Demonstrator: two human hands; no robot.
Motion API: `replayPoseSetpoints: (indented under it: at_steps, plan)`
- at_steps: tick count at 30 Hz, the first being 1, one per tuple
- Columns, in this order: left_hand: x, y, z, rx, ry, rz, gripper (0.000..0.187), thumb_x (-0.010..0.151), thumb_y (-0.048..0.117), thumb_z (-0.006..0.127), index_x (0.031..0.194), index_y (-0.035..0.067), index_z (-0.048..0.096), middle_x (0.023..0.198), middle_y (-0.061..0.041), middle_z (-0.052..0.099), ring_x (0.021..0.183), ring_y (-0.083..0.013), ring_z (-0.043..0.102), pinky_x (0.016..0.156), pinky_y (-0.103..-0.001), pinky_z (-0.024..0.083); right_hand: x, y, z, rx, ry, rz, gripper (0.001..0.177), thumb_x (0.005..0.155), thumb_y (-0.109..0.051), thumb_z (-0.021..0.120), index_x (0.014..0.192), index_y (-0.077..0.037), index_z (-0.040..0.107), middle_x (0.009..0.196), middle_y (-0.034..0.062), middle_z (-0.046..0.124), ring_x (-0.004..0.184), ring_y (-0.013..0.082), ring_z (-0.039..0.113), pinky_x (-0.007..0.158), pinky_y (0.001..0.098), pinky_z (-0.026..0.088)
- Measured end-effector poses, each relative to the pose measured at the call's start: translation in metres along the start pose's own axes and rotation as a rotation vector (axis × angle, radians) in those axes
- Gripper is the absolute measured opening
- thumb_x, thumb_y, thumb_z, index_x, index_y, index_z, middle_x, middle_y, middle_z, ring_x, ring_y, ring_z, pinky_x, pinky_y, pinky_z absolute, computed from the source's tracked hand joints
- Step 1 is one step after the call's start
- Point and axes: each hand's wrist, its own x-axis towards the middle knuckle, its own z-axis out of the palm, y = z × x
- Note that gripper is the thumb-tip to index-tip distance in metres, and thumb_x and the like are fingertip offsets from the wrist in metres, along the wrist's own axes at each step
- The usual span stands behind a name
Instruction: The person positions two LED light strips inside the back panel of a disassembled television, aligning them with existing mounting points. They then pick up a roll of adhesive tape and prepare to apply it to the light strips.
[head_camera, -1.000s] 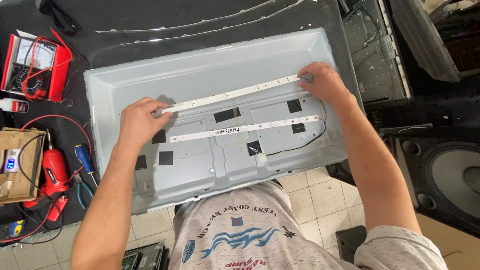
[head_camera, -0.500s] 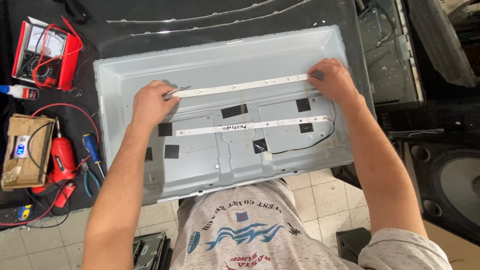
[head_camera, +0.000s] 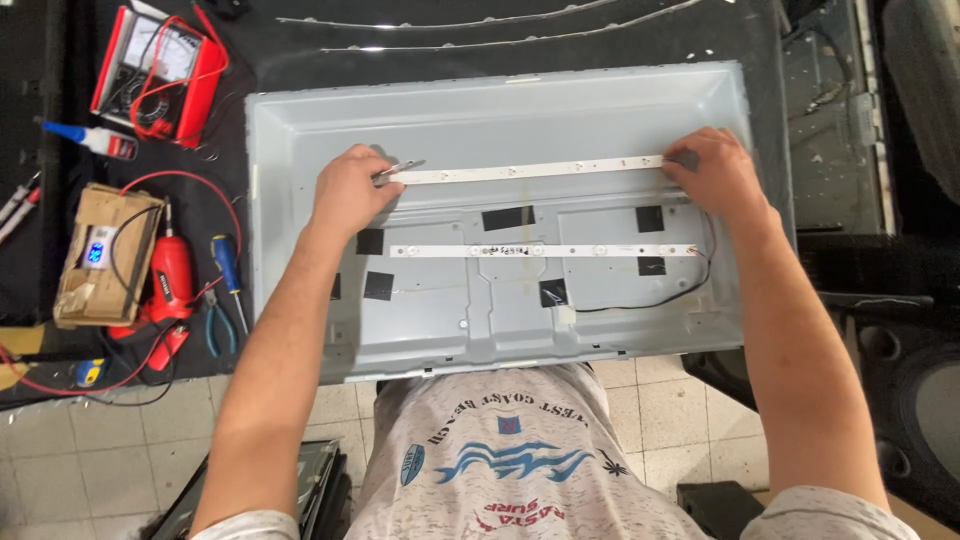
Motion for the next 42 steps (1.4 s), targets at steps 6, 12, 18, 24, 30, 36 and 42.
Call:
replayPoseSetpoints:
  at_steps: [6,12,18,24,30,36,42]
  plan:
    - [-0.002,0.000,-0.001,-0.033,-0.013,0.004,0.026,0.094,0.024,0.089,0.116,0.011,0.086,0.118,-0.008,0.075,0.111,-0.0350,0.075,0.095,-0.046,0.058,0.001,0.002,0.003,-0.006,0.014,-0.008,0.024,0.104,-0.032,0.091,0.123,-0.020,0.085,0.120,0.0009,0.078,0.127,0.0243,0.071,0.111,0.0397,0.057]
    - [0.004,-0.025,0.016,-0.023,-0.032,0.039,0.023,0.104,0.033,0.080,0.119,0.016,0.087,0.116,0.004,0.068,0.088,-0.0190,0.069,0.079,-0.037,0.056,0.005,-0.010,-0.008,0.067,-0.096,0.019,0.019,0.105,-0.025,0.079,0.120,-0.014,0.083,0.127,0.0085,0.075,0.126,0.0355,0.061,0.111,0.0490,0.046]
    - [0.007,-0.032,0.028,0.007,-0.002,0.019,0.015,0.104,0.028,0.081,0.114,0.021,0.088,0.110,0.005,0.065,0.082,-0.0186,0.068,0.071,-0.037,0.054,0.010,-0.003,-0.003,0.029,-0.125,0.034,0.020,0.106,-0.029,0.081,0.117,-0.013,0.082,0.126,0.0105,0.074,0.126,0.0375,0.061,0.113,0.0523,0.045]
    - [0.001,-0.032,0.030,0.093,0.026,0.136,0.016,0.109,0.026,0.073,0.114,0.020,0.087,0.105,0.004,0.059,0.064,-0.0213,0.060,0.060,-0.039,0.050,0.014,-0.050,-0.029,-0.109,-0.266,0.145,0.027,0.108,-0.028,0.069,0.125,-0.011,0.081,0.139,0.0140,0.070,0.129,0.0396,0.060,0.108,0.0538,0.047]
    - [-0.006,-0.008,0.009,0.166,-0.065,0.080,0.015,0.108,0.022,0.073,0.114,0.023,0.087,0.108,0.003,0.068,0.095,-0.0231,0.078,0.086,-0.039,0.060,0.003,-0.161,0.002,-0.113,-0.184,0.168,0.043,0.105,-0.033,0.074,0.148,-0.029,0.069,0.149,-0.0054,0.064,0.142,0.0207,0.058,0.111,0.0454,0.052]
    - [-0.008,-0.006,0.006,0.169,-0.048,0.110,0.015,0.110,0.023,0.073,0.114,0.022,0.087,0.111,0.001,0.069,0.098,-0.0277,0.078,0.087,-0.042,0.061,-0.009,-0.233,0.049,-0.093,0.013,-0.266,0.069,0.100,-0.050,0.078,0.153,-0.007,0.067,0.153,0.0126,0.065,0.149,0.0344,0.056,0.119,0.0567,0.047]
    - [-0.005,-0.024,0.019,0.273,-0.016,0.142,0.017,0.109,0.038,0.073,0.118,0.031,0.085,0.120,0.003,0.069,0.103,-0.0290,0.079,0.088,-0.043,0.063,-0.014,-0.238,0.076,-0.100,-0.013,-0.138,0.082,0.096,-0.059,0.079,0.157,-0.007,0.060,0.160,0.0120,0.058,0.155,0.0330,0.049,0.126,0.0541,0.039]
